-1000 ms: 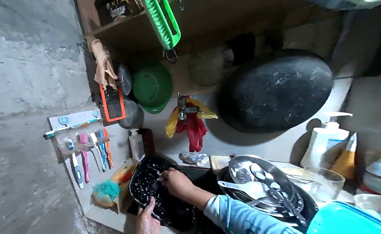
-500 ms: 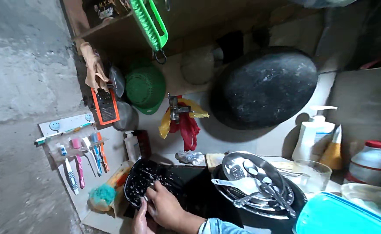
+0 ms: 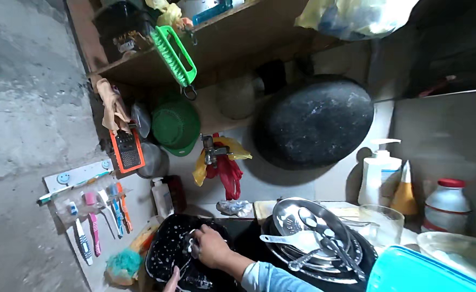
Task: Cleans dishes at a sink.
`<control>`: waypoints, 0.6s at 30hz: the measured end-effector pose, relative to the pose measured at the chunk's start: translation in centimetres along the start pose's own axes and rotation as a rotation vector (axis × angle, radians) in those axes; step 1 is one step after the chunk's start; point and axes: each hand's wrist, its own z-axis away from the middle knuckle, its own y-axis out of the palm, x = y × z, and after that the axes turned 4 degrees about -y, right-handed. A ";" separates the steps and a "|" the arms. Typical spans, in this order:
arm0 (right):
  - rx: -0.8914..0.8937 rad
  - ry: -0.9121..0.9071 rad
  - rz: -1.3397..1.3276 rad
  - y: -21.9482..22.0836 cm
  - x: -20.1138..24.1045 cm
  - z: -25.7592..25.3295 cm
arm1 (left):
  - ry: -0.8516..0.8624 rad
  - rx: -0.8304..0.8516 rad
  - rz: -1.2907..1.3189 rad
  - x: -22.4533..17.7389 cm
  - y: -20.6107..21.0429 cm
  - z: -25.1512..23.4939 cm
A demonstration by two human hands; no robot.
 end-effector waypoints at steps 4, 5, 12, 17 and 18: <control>-0.040 -0.170 -0.266 -1.9 -0.3 -0.4 | 0.013 -0.021 0.009 0.0 -0.1 -0.6; -0.121 -0.157 -0.306 -2.2 -0.8 -1.0 | 0.018 -0.025 0.010 0.0 0.0 -0.6; -0.125 0.173 -0.148 0.1 -7.1 -1.8 | 0.030 -0.062 -0.056 0.2 1.1 0.1; 0.201 0.564 0.059 -1.1 -9.5 1.4 | 0.032 -0.066 -0.046 0.4 1.0 -0.1; 0.117 0.567 0.045 -1.1 -9.6 1.5 | 0.026 -0.070 -0.055 0.4 1.1 -0.1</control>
